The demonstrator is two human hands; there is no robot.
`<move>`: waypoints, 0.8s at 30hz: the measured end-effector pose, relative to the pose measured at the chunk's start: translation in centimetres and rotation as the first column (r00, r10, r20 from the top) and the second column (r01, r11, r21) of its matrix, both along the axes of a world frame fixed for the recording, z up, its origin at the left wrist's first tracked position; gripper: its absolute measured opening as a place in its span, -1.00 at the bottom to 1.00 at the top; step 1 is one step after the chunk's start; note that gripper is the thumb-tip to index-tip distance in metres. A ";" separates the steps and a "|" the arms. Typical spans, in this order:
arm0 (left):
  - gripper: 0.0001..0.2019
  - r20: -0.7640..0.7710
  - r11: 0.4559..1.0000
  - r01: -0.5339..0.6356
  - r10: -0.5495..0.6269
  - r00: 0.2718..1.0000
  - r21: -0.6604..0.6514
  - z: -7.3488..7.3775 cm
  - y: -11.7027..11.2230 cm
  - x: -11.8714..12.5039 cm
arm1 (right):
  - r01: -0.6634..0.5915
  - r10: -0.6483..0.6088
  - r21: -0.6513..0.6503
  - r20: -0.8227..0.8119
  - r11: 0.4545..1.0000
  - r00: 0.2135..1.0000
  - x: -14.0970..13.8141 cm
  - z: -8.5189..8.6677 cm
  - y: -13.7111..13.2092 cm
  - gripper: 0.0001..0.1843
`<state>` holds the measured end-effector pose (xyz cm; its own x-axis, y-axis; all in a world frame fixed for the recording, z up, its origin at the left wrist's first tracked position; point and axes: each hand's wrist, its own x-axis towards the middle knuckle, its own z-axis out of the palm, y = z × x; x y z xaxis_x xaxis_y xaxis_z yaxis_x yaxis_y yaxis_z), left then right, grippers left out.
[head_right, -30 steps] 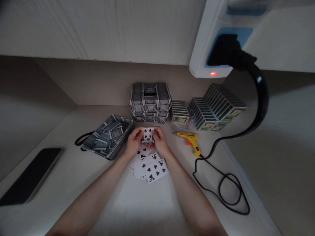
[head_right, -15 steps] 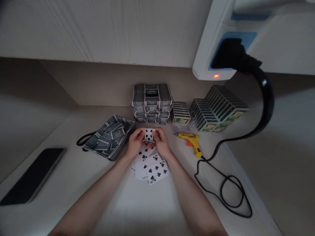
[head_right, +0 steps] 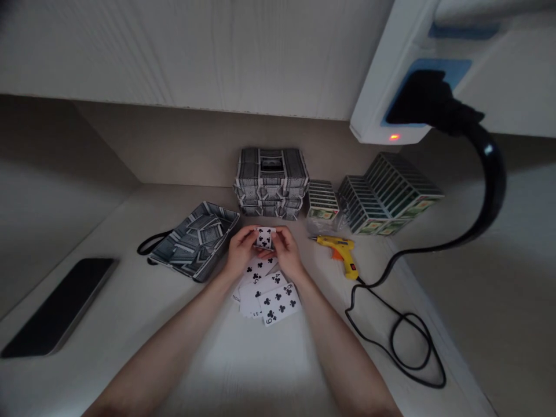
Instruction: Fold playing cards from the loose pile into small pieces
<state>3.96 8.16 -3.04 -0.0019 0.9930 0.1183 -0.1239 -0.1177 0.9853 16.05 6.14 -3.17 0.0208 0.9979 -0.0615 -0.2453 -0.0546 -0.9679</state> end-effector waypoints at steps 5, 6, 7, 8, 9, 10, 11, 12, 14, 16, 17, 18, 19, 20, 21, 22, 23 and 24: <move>-0.81 0.011 1.000 0.009 -0.009 1.000 0.007 -0.1 0.0 -0.1 | 0.013 -0.014 0.015 0.009 1.000 1.000 -0.1 0.5 -0.2 -0.67; -0.80 0.005 1.000 0.009 -0.009 1.000 0.016 -0.1 0.0 -0.1 | 0.011 -0.011 0.013 0.012 1.000 1.000 -0.1 0.6 -0.2 -0.67; -0.79 0.002 1.000 0.011 -0.011 1.000 0.020 -0.2 0.0 0.0 | 0.005 -0.006 0.010 0.015 1.000 1.000 -0.1 0.6 -0.2 -0.67; -0.78 0.000 1.000 0.012 -0.012 1.000 0.021 -0.2 0.0 0.0 | 0.000 0.000 0.008 0.019 1.000 1.000 -0.1 0.5 -0.2 -0.67; -0.78 0.001 1.000 0.012 -0.012 1.000 0.021 -0.2 0.0 0.0 | -0.003 0.003 0.008 0.024 1.000 1.000 0.0 0.5 -0.2 -0.67; -0.77 0.003 1.000 0.010 -0.011 1.000 0.020 -0.3 0.0 0.0 | -0.002 0.002 0.010 0.029 1.000 1.000 0.0 0.4 -0.1 -0.67; -0.78 0.005 1.000 0.010 -0.010 1.000 0.017 -0.4 0.0 0.0 | 0.001 -0.001 0.013 0.035 1.000 0.999 0.0 0.3 -0.1 -0.67; -0.78 0.010 1.000 0.010 -0.010 1.000 0.012 -0.5 0.1 0.0 | 0.005 -0.005 0.015 0.043 1.000 0.999 0.1 0.2 0.0 -0.67; -0.78 0.016 1.000 0.018 -0.018 1.000 -0.003 -0.8 0.1 0.0 | 0.008 -0.009 0.015 0.062 1.000 0.998 0.1 0.1 0.0 -0.66; -0.78 0.009 1.000 0.025 -0.025 1.000 -0.015 -1.1 0.3 0.0 | -0.001 0.000 0.015 0.078 1.000 0.997 0.1 0.0 0.0 -0.66; -0.79 -0.001 1.000 0.024 -0.024 1.000 -0.013 -1.2 0.3 0.0 | -0.004 0.002 0.018 0.084 1.000 0.996 0.2 0.1 -0.1 -0.66; -0.79 -0.015 1.000 0.016 -0.016 1.000 -0.004 -1.3 0.3 0.0 | -0.007 0.005 0.021 0.087 1.000 0.996 0.2 0.1 -0.1 -0.66; -0.80 -0.031 1.000 0.002 -0.002 1.000 0.009 -1.3 0.3 0.0 | -0.009 0.007 0.024 0.087 1.000 0.996 0.2 0.2 -0.1 -0.66; -0.80 -0.047 1.000 -0.012 0.013 0.999 0.025 -1.3 0.3 0.1 | -0.009 0.007 0.025 0.085 1.000 0.996 0.2 0.2 -0.2 -0.67; -0.80 -0.061 0.999 -0.027 0.029 0.998 0.041 -1.2 0.3 0.1 | -0.006 0.004 0.024 0.081 1.000 0.997 0.2 0.2 -0.2 -0.67; -0.81 -0.073 0.998 -0.036 0.040 0.997 0.055 -1.1 0.3 0.1 | -0.004 0.002 0.020 0.077 1.000 0.997 0.2 0.3 -0.2 -0.67; -0.81 -0.083 0.997 -0.040 0.045 0.996 0.066 -1.0 0.2 0.1 | -0.004 0.002 0.015 0.074 1.000 0.997 0.2 0.3 -0.2 -0.67; -0.81 -0.089 0.996 -0.040 0.046 0.995 0.074 -0.9 0.2 0.1 | -0.004 0.003 0.009 0.070 1.000 0.998 0.2 0.3 -0.2 -0.67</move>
